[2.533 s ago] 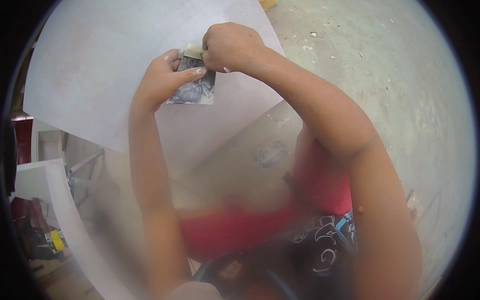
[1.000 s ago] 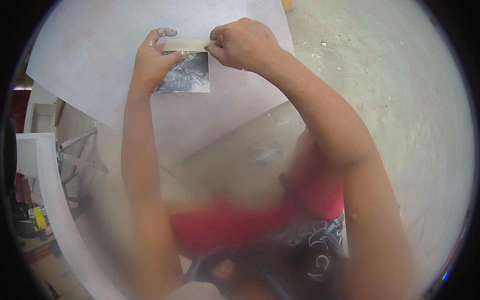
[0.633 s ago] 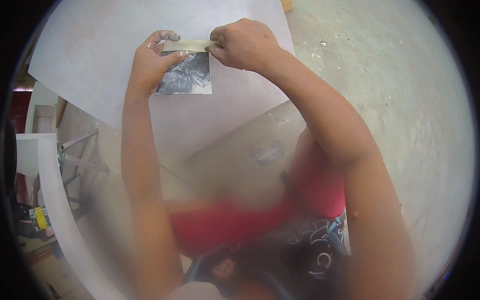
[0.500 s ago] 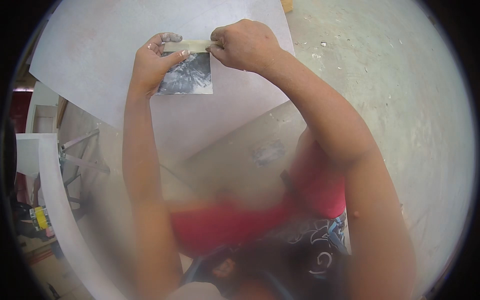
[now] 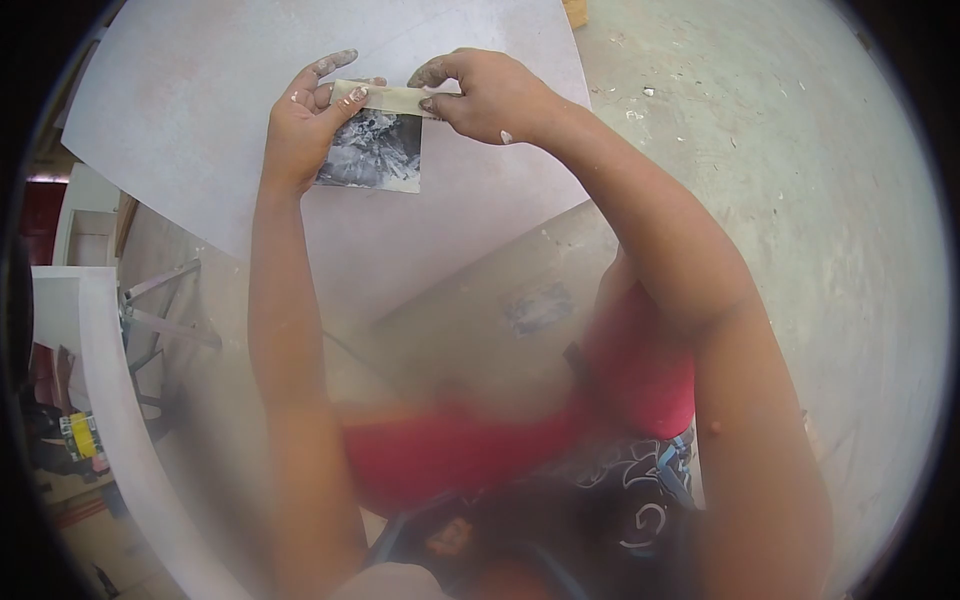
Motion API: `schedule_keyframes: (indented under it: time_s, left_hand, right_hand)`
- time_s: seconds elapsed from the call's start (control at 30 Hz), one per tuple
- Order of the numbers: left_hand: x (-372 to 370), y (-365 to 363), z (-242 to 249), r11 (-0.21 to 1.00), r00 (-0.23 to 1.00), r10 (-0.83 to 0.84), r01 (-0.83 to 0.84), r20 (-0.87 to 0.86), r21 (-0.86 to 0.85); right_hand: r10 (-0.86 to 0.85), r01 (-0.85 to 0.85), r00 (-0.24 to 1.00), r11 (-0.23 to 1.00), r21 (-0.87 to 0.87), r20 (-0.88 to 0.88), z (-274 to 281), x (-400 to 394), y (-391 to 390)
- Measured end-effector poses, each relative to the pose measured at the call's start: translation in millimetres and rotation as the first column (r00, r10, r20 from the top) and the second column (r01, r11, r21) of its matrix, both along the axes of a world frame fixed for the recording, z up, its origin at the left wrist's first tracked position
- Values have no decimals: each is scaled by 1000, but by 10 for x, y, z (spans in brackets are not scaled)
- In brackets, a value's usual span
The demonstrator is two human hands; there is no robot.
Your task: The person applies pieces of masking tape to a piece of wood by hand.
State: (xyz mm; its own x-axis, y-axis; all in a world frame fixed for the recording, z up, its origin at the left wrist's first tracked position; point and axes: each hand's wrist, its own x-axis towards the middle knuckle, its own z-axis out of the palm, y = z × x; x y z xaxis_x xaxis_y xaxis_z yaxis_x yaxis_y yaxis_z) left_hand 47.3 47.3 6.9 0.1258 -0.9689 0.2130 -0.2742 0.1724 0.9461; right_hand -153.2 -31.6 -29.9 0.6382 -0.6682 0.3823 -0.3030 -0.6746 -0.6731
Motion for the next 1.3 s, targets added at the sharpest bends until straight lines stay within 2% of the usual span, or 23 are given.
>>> schedule_keyframes:
  time_s: [0.03, 0.1, 0.17, 0.23, 0.27, 0.33, 0.37, 0.43, 0.47, 0.53, 0.63, 0.7, 0.77, 0.8, 0.87, 0.93, 1.07, 1.1, 1.13, 1.17, 1.23, 1.27, 1.3]
  left_hand:
    - [-5, 4, 0, 1000, 1000, -1, 1, 1, 1]
    - [-11, 9, 2, 999, 985, 47, -47, 167, -5]
    - [10, 10, 0, 997, 969, 82, -82, 235, -6]
    - [42, -3, -22, 993, 947, 116, -118, 300, -11]
    - [60, -18, -45, 993, 960, 119, -119, 255, -15]
    - [39, -20, -30, 993, 970, 118, -117, 212, -18]
    - [28, -13, -20, 992, 979, 122, -125, 162, 11]
    - [0, -31, -6, 991, 986, 125, -130, 112, 38]
    - [-6, -46, -18, 986, 983, 149, -155, 110, 52]
    - [-18, -67, -42, 981, 978, 176, -184, 109, 67]
    - [-28, -102, -70, 976, 965, 189, -204, 180, 70]
    - [-30, -117, -80, 981, 982, 189, -190, 12, 34]
    - [-19, -114, -83, 987, 985, 160, -160, -60, 14]
    - [-20, -104, -75, 991, 982, 133, -135, -132, -6]
    - [-16, -93, -53, 991, 980, 128, -131, -153, -11]
    - [-10, -79, -31, 992, 978, 120, -125, -173, -16]
    - [62, -44, -21, 996, 983, 42, -54, -179, -65]
    - [78, -34, -15, 998, 987, 22, -31, -159, -54]
    - [84, -27, -16, 998, 987, 25, -33, -160, -52]
    - [91, -24, -17, 998, 987, 8, -18, -163, -58]
    - [62, -27, -44, 998, 986, -4, -7, -166, -66]
    - [39, -39, -64, 997, 978, 12, -26, -208, -67]
    - [21, -52, -87, 997, 968, 27, -45, -251, -66]
  right_hand:
    - [51, -43, 997, 987, 152, -52, 14, -9, -6]
    - [53, -43, 997, 985, 168, -52, 49, -13, 8]
    - [56, -45, 997, 982, 183, -53, 133, -25, 40]
    - [-7, 58, 976, 971, 231, -218, 326, -41, 124]
    - [-7, 58, 976, 971, 230, -219, 300, -29, 120]
    - [-116, 123, 984, 991, 43, -136, 170, -4, 117]
    - [-121, 128, 984, 991, 45, -134, 118, 5, 114]
    - [-218, 197, 972, 958, -207, -83, 93, 29, 122]
    - [-218, 198, 972, 958, -208, -82, 94, 17, 134]
    - [-267, 208, 943, 938, -276, -197, 210, -16, 258]
    - [-356, 257, 899, 901, -349, -257, 277, -21, 347]
    - [-376, 279, 886, 900, -335, -272, 272, -24, 322]
    - [-396, 301, 873, 898, -322, -286, 240, -27, 284]
    - [-393, 310, 889, 895, -321, -236, 210, -31, 263]
    - [-388, 317, 903, 892, -322, -185, 192, -26, 223]
    - [-355, 307, 911, 923, -231, -208, 195, -18, 190]
    - [-215, 186, 975, 932, -311, -58, 19, -46, 36]
    - [-83, 80, 994, 996, -46, -77, 111, -65, 52]
    - [50, -35, 997, 974, 222, -59, 183, -81, 70]
    - [53, -38, 997, 974, 223, -60, 226, -93, 85]
    - [144, -128, 990, 887, 443, -2, 264, -124, 100]
    - [147, -131, 989, 888, 441, -2, 221, -92, 86]
    - [131, -166, 985, 892, 421, 110, 176, -43, 84]
